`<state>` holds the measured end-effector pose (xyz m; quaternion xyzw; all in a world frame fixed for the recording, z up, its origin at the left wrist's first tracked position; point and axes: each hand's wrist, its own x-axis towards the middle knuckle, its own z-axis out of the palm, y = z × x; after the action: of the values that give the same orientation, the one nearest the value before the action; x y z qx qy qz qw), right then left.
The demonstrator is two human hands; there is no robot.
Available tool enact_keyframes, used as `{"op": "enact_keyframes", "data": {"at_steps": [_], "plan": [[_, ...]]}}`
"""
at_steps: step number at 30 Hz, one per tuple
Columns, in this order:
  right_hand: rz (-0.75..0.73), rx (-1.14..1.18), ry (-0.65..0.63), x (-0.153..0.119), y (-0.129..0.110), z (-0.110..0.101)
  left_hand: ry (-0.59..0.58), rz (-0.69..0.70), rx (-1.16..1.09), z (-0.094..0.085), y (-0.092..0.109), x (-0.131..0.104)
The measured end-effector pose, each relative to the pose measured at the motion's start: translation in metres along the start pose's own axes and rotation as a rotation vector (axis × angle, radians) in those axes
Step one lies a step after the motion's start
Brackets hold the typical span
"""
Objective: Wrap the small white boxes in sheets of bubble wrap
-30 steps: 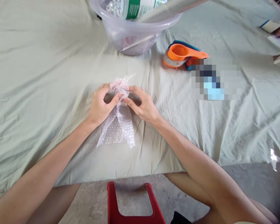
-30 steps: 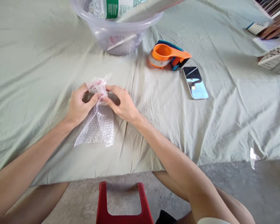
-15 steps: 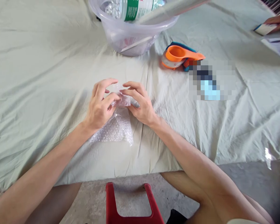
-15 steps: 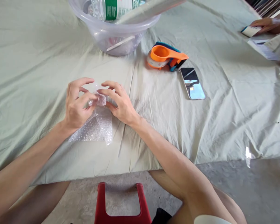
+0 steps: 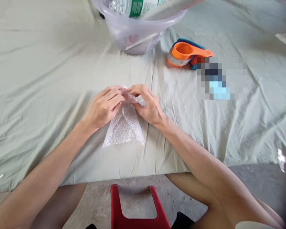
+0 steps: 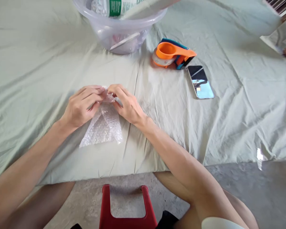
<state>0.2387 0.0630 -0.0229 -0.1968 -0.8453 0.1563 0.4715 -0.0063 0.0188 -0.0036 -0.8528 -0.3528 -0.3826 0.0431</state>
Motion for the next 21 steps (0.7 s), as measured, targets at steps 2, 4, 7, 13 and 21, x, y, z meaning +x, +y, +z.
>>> {"op": "enact_keyframes", "data": {"at_steps": [2, 4, 7, 13, 21], "plan": [[0.007, 0.025, -0.054, -0.002, 0.004, -0.006, -0.088, 0.014, -0.026, -0.009, -0.004, 0.000], [-0.007, 0.038, -0.121, -0.004, 0.007, -0.012, -0.164, 0.029, -0.036, -0.018, -0.005, -0.001], [0.016, 0.039, -0.238, -0.010, 0.004, -0.022, -0.251, 0.016, -0.031, -0.027, -0.003, -0.002], [0.075, -0.012, -0.329, -0.014, -0.001, -0.024, -0.284, 0.008, -0.035, -0.030, -0.006, -0.003], [0.051, -0.208, -0.142, -0.009, 0.001, -0.015, -0.295, -0.013, -0.117, -0.025, 0.001, -0.003]]}}
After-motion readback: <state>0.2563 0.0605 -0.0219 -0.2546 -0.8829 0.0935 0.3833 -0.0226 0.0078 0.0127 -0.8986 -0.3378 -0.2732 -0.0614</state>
